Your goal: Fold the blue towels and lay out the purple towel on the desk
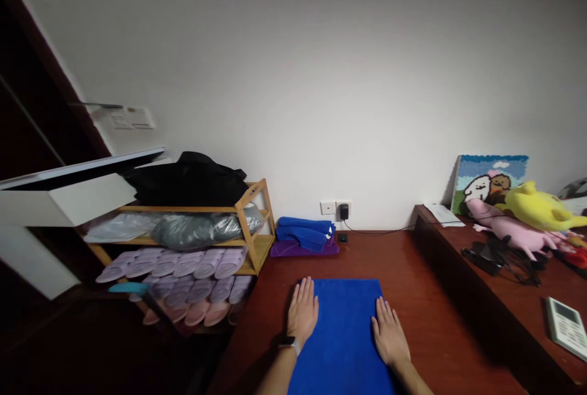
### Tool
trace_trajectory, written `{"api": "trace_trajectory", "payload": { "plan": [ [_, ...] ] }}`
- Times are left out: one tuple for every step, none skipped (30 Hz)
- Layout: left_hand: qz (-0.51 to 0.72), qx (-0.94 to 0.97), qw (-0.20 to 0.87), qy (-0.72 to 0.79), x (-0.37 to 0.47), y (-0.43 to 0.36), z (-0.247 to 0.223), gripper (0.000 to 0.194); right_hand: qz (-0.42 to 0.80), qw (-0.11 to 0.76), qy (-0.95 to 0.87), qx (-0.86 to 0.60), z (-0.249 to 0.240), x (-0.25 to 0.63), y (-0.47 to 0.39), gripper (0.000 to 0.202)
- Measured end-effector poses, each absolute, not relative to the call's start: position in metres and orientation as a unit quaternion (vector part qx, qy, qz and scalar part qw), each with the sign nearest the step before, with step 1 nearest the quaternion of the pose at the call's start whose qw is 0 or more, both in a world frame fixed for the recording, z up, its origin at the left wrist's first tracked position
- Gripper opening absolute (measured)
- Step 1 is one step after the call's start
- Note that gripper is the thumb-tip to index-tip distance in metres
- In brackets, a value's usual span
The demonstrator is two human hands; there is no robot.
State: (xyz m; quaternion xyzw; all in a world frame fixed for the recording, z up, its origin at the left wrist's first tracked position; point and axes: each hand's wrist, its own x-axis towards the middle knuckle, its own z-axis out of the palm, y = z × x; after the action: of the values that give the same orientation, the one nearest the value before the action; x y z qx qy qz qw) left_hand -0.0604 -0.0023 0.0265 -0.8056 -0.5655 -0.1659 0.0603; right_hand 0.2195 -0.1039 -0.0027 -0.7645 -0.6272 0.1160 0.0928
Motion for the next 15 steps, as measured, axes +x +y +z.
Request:
{"api": "trace_trajectory", "payload": {
  "plan": [
    [-0.171, -0.819, 0.049, -0.545, -0.045, -0.011, 0.028, 0.058, 0.116, 0.093, -0.628, -0.764, -0.002, 0.22, -0.103, 0.071],
    [-0.175, -0.833, 0.035, -0.524, -0.027, -0.019, 0.028, 0.057, 0.115, 0.093, -0.63, -0.763, -0.002, 0.221, -0.102, 0.071],
    [-0.175, -0.852, 0.017, -0.494, -0.005, -0.028, 0.026, 0.057, 0.115, 0.091, -0.631, -0.762, -0.002, 0.222, -0.102, 0.071],
    [-0.175, -0.867, -0.003, -0.466, 0.017, -0.037, 0.023, 0.056, 0.115, 0.088, -0.633, -0.76, -0.002, 0.223, -0.102, 0.071],
    [-0.173, -0.881, -0.022, -0.441, 0.038, -0.045, 0.02, 0.056, 0.115, 0.085, -0.637, -0.757, -0.003, 0.223, -0.102, 0.071],
    [-0.169, -0.888, -0.042, -0.425, 0.057, -0.052, 0.016, 0.057, 0.115, 0.083, -0.641, -0.754, -0.004, 0.224, -0.102, 0.071],
    [-0.163, -0.89, -0.058, -0.421, 0.071, -0.058, 0.012, 0.057, 0.115, 0.081, -0.645, -0.751, -0.004, 0.225, -0.102, 0.07],
    [-0.158, -0.889, -0.07, -0.424, 0.079, -0.062, 0.008, 0.058, 0.114, 0.078, -0.648, -0.749, -0.004, 0.225, -0.103, 0.07],
    [-0.154, -0.884, -0.079, -0.434, 0.082, -0.064, 0.006, 0.058, 0.112, 0.074, -0.65, -0.748, -0.005, 0.225, -0.103, 0.07],
    [-0.149, -0.878, -0.084, -0.448, 0.077, -0.065, 0.004, 0.058, 0.11, 0.07, -0.649, -0.749, -0.005, 0.225, -0.103, 0.07],
    [-0.143, -0.869, -0.085, -0.466, 0.067, -0.064, 0.004, 0.058, 0.107, 0.067, -0.647, -0.752, -0.006, 0.224, -0.103, 0.07],
    [-0.135, -0.858, -0.082, -0.489, 0.051, -0.063, 0.004, 0.059, 0.104, 0.066, -0.644, -0.755, -0.006, 0.224, -0.103, 0.071],
    [-0.126, -0.844, -0.074, -0.517, 0.031, -0.063, 0.004, 0.06, 0.103, 0.067, -0.642, -0.757, -0.007, 0.224, -0.103, 0.071],
    [-0.114, -0.827, -0.063, -0.547, 0.009, -0.063, 0.004, 0.062, 0.102, 0.069, -0.639, -0.759, -0.007, 0.224, -0.103, 0.071],
    [-0.103, -0.809, -0.05, -0.577, -0.015, -0.063, 0.004, 0.063, 0.102, 0.07, -0.637, -0.761, -0.008, 0.223, -0.103, 0.071]
  ]
}}
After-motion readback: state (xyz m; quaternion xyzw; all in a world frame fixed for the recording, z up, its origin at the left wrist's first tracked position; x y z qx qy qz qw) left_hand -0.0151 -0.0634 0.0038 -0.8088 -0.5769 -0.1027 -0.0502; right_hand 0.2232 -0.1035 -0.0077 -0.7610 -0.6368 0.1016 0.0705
